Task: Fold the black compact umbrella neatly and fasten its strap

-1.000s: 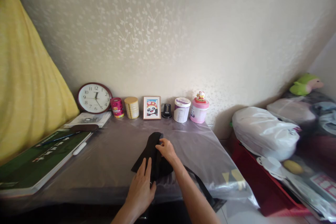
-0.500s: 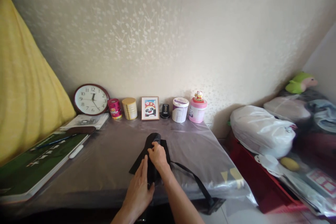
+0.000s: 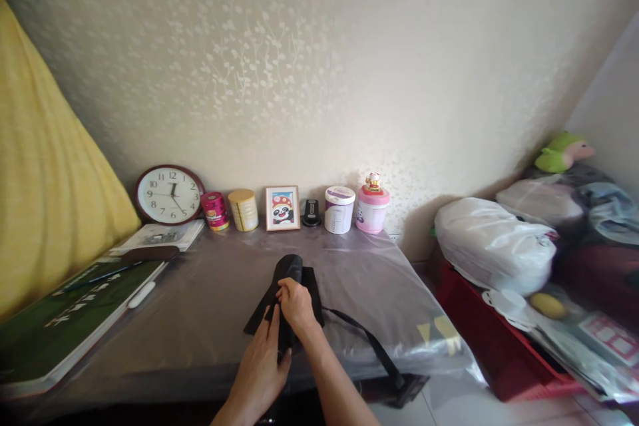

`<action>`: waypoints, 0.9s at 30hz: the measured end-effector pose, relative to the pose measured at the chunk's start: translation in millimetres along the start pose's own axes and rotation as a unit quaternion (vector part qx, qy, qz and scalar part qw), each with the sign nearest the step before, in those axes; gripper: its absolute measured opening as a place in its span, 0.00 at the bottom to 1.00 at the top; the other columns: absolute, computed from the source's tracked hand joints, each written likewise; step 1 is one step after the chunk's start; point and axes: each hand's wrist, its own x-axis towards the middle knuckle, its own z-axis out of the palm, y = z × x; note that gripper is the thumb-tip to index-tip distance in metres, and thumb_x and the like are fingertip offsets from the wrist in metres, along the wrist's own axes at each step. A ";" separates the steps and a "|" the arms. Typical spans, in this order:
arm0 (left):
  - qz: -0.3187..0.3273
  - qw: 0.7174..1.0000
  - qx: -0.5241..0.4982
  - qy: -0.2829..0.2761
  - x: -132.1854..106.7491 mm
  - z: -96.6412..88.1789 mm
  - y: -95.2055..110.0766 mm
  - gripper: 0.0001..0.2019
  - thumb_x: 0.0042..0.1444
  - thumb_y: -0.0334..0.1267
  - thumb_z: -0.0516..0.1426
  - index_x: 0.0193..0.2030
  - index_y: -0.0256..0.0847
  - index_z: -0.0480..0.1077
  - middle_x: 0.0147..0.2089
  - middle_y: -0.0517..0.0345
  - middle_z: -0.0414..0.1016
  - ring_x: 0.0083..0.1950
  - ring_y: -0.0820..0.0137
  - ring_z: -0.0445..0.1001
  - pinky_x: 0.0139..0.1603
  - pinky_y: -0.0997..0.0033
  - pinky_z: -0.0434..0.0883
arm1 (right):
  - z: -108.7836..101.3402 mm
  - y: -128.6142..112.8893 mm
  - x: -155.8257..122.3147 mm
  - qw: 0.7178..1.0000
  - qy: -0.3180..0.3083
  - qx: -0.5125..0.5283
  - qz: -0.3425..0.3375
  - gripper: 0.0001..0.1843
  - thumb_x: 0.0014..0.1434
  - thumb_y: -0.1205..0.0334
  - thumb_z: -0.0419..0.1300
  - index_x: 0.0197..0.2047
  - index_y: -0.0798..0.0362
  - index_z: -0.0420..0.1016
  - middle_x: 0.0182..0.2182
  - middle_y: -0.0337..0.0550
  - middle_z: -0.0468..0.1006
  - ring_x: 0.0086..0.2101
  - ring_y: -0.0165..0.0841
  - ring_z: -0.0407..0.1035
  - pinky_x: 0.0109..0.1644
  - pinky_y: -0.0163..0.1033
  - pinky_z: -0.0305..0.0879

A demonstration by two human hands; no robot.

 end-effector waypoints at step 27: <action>-0.096 0.984 -0.075 -0.130 18.6 3.1 -2.7 0.43 0.45 0.35 0.53 0.65 0.28 0.35 0.68 0.43 0.33 0.68 0.60 0.39 0.63 0.65 0.50 | 35.4 13.7 39.5 0.963 0.021 -0.254 0.083 0.33 0.56 0.58 0.48 0.64 0.60 0.50 0.64 0.51 0.48 0.61 0.47 0.46 0.57 0.48 0.55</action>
